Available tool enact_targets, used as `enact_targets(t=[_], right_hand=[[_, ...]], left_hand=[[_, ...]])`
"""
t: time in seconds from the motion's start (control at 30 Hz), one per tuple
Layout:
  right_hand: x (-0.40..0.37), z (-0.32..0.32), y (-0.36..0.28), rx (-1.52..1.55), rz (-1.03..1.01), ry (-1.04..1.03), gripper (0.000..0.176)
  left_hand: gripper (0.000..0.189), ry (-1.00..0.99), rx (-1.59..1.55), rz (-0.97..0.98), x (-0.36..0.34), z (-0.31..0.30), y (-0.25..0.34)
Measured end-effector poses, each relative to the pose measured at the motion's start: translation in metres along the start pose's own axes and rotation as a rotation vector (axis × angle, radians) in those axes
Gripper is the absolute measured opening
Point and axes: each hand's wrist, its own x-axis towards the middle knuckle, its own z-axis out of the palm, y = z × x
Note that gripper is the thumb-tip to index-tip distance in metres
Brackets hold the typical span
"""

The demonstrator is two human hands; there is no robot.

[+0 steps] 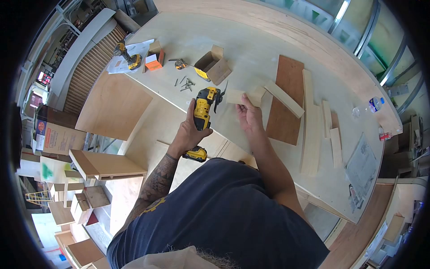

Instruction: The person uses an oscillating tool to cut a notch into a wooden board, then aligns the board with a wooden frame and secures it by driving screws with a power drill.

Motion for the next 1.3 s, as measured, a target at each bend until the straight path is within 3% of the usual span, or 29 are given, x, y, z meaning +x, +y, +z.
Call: enact_targets(t=[0.1, 0.17, 0.2, 0.3, 0.4, 0.5, 0.7, 0.77, 0.8, 1.1, 1.17, 1.3], right_hand=[[-0.016, -0.006, -0.015, -0.041, -0.134, 0.065, 0.035], [-0.031, -0.018, -0.031, -0.121, -0.218, 0.105, 0.034], [-0.037, -0.028, -0.038, -0.123, -0.218, 0.100, 0.034], [-0.059, -0.058, -0.060, -0.101, -0.260, 0.074, 0.034], [-0.095, -0.058, -0.084, -0.196, -0.340, 0.116, 0.034], [-0.114, -0.072, -0.098, -0.214, -0.377, 0.127, 0.033], [-0.133, -0.102, -0.103, -0.655, -0.309, 0.235, 0.035], [-0.132, -0.099, -0.093, -0.737, -0.310, 0.138, 0.035], [-0.130, -0.098, -0.088, -0.777, -0.293, 0.088, 0.034], [-0.096, -0.055, -0.044, -1.126, -0.039, -0.431, 0.034], [-0.085, -0.041, -0.036, -1.162, 0.013, -0.525, 0.034], [-0.069, -0.011, -0.009, -1.174, 0.071, -0.660, 0.033]], left_hand=[[0.124, 0.090, 0.035, 0.088, 0.010, 0.009, 0.001], [0.119, 0.038, -0.143, -0.105, 0.017, 0.010, 0.013], [0.119, 0.043, -0.145, -0.104, 0.021, 0.014, 0.016], [0.112, 0.173, -0.381, 0.026, 0.040, 0.035, 0.013], [0.093, 0.394, -0.417, 0.429, 0.088, 0.060, 0.002], [0.072, 0.323, -0.345, 0.284, 0.117, 0.070, 0.007], [0.064, 0.324, -0.396, 0.238, 0.136, 0.098, 0.000], [0.053, 0.352, -0.396, 0.387, 0.140, 0.103, -0.013], [0.056, 0.393, -0.273, 0.344, 0.136, 0.098, -0.011], [0.063, 0.302, -0.446, 0.376, 0.120, 0.095, -0.015], [0.065, 0.324, -0.355, 0.432, 0.119, 0.095, -0.028], [0.065, 0.336, -0.270, 0.239, 0.071, 0.060, -0.057]])
